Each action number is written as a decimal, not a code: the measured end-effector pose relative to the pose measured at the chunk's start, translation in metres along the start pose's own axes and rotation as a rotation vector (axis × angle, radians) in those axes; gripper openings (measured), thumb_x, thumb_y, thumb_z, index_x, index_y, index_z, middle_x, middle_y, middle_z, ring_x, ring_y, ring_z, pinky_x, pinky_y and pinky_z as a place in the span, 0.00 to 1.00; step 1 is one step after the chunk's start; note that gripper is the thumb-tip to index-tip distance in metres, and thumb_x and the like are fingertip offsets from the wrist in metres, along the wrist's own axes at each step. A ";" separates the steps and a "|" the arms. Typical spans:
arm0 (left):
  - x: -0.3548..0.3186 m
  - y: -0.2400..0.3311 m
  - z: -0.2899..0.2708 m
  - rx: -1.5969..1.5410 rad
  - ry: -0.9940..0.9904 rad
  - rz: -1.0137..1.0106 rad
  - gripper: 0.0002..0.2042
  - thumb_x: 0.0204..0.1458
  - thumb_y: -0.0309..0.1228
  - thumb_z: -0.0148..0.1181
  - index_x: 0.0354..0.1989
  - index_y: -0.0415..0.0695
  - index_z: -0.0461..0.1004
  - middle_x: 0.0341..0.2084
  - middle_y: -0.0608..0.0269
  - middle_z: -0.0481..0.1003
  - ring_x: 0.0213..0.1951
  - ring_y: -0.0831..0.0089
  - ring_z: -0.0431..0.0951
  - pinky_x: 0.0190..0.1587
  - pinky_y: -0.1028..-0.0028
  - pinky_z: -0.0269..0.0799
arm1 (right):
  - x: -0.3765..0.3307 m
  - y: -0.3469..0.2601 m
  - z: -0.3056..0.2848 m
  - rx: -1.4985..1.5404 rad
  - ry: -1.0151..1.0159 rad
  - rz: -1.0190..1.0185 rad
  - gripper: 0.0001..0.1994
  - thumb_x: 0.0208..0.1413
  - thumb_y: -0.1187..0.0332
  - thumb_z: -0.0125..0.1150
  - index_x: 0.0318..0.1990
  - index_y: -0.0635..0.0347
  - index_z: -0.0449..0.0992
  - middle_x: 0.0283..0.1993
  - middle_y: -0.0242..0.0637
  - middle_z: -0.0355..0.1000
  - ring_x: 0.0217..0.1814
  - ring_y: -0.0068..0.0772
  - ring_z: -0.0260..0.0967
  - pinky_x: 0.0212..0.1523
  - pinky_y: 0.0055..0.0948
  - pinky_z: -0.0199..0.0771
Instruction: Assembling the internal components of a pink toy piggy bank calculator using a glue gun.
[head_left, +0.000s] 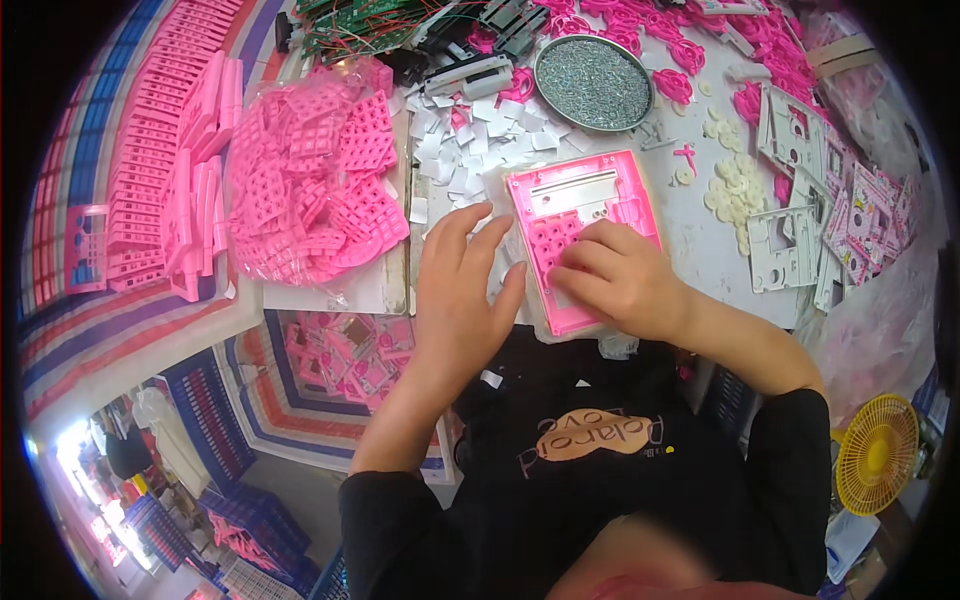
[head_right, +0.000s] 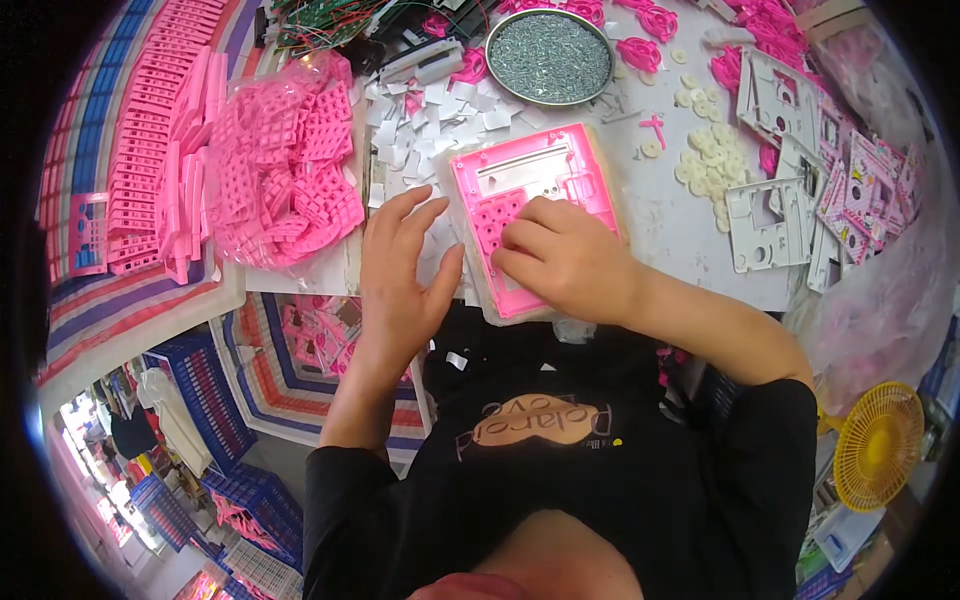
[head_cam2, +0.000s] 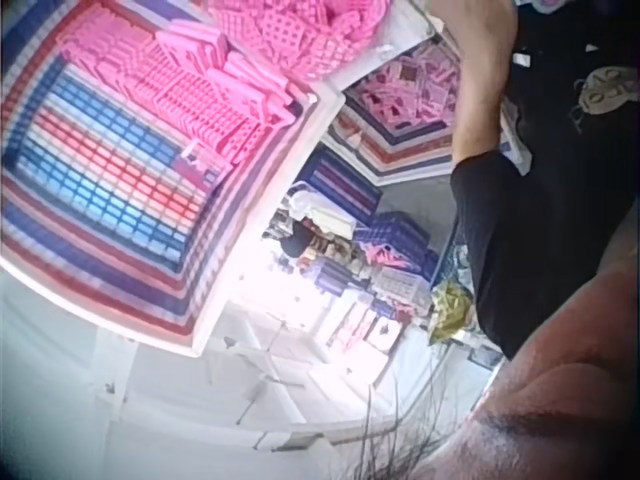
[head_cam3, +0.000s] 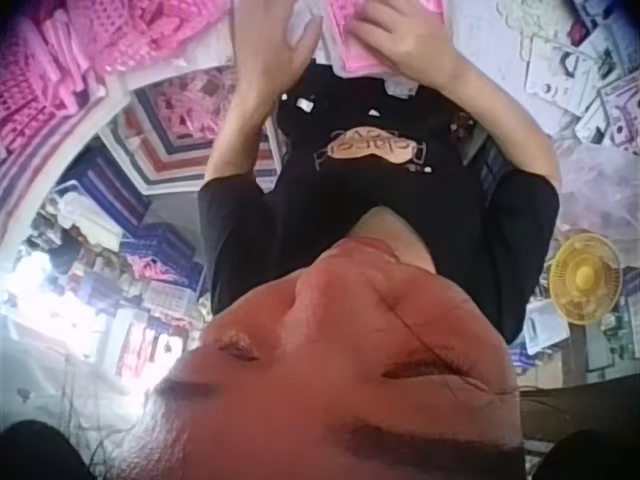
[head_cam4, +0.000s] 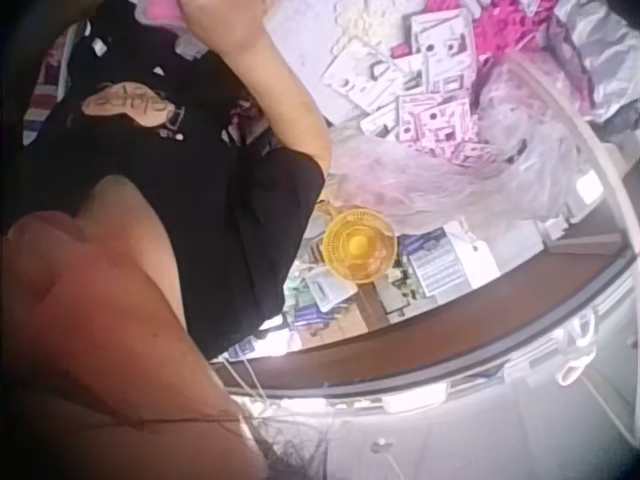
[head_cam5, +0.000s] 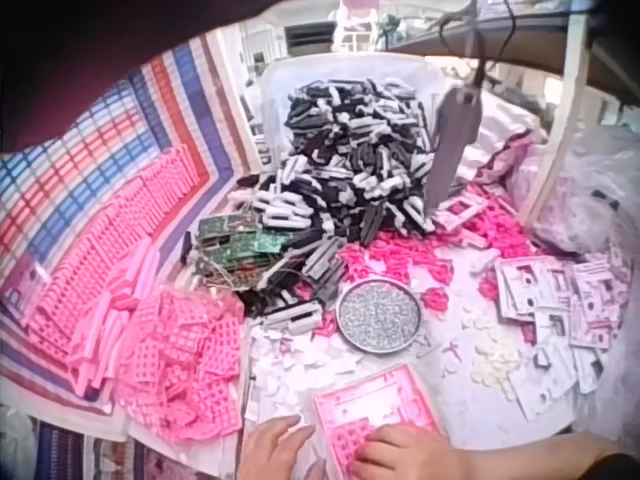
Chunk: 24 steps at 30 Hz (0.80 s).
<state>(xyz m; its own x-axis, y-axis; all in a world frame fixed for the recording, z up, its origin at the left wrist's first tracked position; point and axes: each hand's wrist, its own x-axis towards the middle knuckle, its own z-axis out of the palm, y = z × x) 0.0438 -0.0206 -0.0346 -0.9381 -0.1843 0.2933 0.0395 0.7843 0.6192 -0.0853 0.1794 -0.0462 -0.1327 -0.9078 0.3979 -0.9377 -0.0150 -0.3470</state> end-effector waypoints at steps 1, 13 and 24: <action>0.001 0.000 0.003 -0.012 0.009 -0.005 0.23 0.50 0.24 0.66 0.57 0.40 0.73 0.55 0.46 0.72 0.57 0.47 0.72 0.60 0.57 0.66 | 0.000 -0.002 -0.002 0.020 -0.001 0.027 0.20 0.42 0.65 0.70 0.44 0.61 0.78 0.45 0.37 0.73 0.49 0.41 0.71 0.48 0.37 0.74; 0.127 -0.068 -0.021 0.202 0.164 -0.062 0.11 0.56 0.32 0.61 0.44 0.39 0.80 0.37 0.50 0.81 0.39 0.55 0.81 0.40 0.63 0.75 | -0.001 -0.030 -0.007 -0.135 -0.493 0.243 0.52 0.52 0.34 0.58 0.72 0.72 0.56 0.79 0.55 0.46 0.83 0.52 0.36 0.75 0.64 0.40; 0.325 -0.154 -0.040 0.709 -0.026 -0.477 0.25 0.48 0.51 0.66 0.42 0.41 0.84 0.43 0.45 0.82 0.48 0.49 0.82 0.52 0.59 0.75 | -0.006 -0.027 -0.006 -0.030 -0.446 0.246 0.51 0.50 0.41 0.67 0.70 0.74 0.56 0.78 0.58 0.46 0.83 0.54 0.37 0.75 0.64 0.41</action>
<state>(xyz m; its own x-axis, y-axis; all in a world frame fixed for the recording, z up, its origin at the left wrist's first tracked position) -0.2539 -0.2250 -0.0055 -0.8077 -0.5819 0.0950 -0.5780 0.8132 0.0674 -0.0614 0.1877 -0.0342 -0.2076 -0.9735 -0.0959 -0.9056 0.2283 -0.3574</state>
